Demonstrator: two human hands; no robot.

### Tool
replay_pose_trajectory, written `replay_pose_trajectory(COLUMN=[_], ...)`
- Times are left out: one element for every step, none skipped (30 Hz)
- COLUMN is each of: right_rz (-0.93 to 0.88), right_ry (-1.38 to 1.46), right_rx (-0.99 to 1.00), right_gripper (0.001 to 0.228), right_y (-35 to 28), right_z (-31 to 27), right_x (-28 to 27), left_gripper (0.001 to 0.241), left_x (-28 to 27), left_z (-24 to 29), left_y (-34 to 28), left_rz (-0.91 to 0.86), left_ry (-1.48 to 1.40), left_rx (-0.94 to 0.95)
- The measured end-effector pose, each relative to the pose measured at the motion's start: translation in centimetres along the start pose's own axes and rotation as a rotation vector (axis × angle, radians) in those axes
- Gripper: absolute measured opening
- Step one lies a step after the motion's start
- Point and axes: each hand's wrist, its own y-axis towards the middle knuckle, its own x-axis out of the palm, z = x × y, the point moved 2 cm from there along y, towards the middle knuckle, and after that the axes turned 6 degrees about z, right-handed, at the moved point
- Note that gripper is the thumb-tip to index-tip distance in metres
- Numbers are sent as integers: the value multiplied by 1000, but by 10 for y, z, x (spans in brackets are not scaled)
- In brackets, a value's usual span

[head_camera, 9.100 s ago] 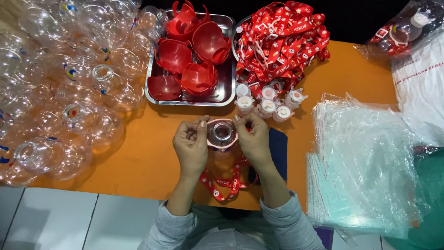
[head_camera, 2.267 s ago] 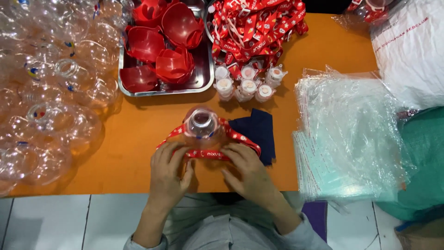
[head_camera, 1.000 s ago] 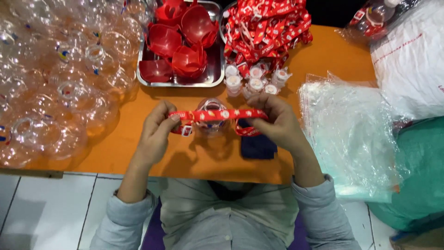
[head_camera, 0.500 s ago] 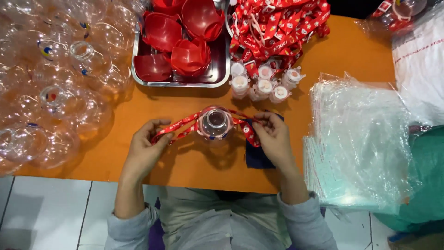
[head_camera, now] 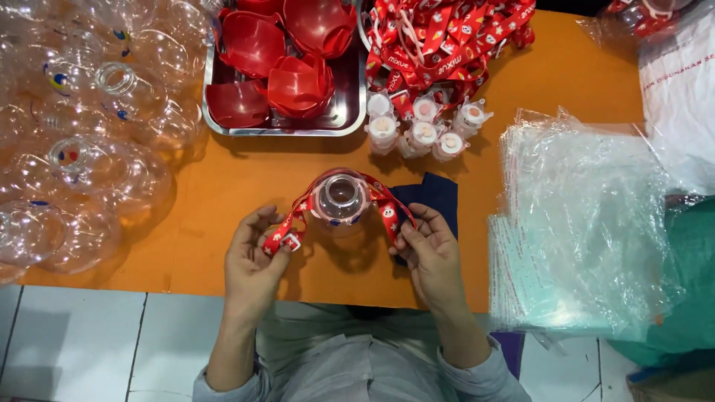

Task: Assembling a plastic bottle by cleaning it, attaching a red base and a red strap, then placing it in a plastic bag.

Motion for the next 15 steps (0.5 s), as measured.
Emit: replay_pose_trajectory(right_rz=[-10,-21,-22,-14,-7,-7,-3,2,4,-5,-13,-16,-19,-21,-23], right_ry=[58,114,116,135,155,156,177,200,203,217,230,230,241,252,253], right_rx=[45,95,96,136,176,175,212,245,242,279,315,314,340,363,360], right_gripper=[35,35,35,36,36,36,36,36,36,35,35,35,34,34,34], right_y=[0,-1,-4,-7,-9,-10,-11,-12,-11,-12,-13,-14,-16,-18,-19], right_z=[1,3,1,1,0,4,8,13,15,19,23,25,28,31,32], right_x=[-2,-3,-1,1,3,2,1,1,1,1,1,3,5,6,9], left_gripper=[64,65,65,64,62,62,64,66,66,64,61,61,59,57,57], left_x=[2,3,3,2,0,2,3,4,7,9,10,13,17,21,24], left_z=[3,7,4,1,-2,-3,-4,-4,-7,-9,-12,-16,-21,-26,-30], left_y=[-2,-7,-7,-8,-9,-12,-15,-17,-17,-19,-21,-22,-23,-24,-24], left_rz=[-18,-31,-31,9,48,47,99,148,143,173,203,203,187,167,164], left_ry=[-5,-9,-7,-54,-101,-100,-118,-136,-136,-155,-175,-176,-210,-244,-245], left_rx=[53,103,104,131,159,159,163,167,169,150,131,134,102,71,73])
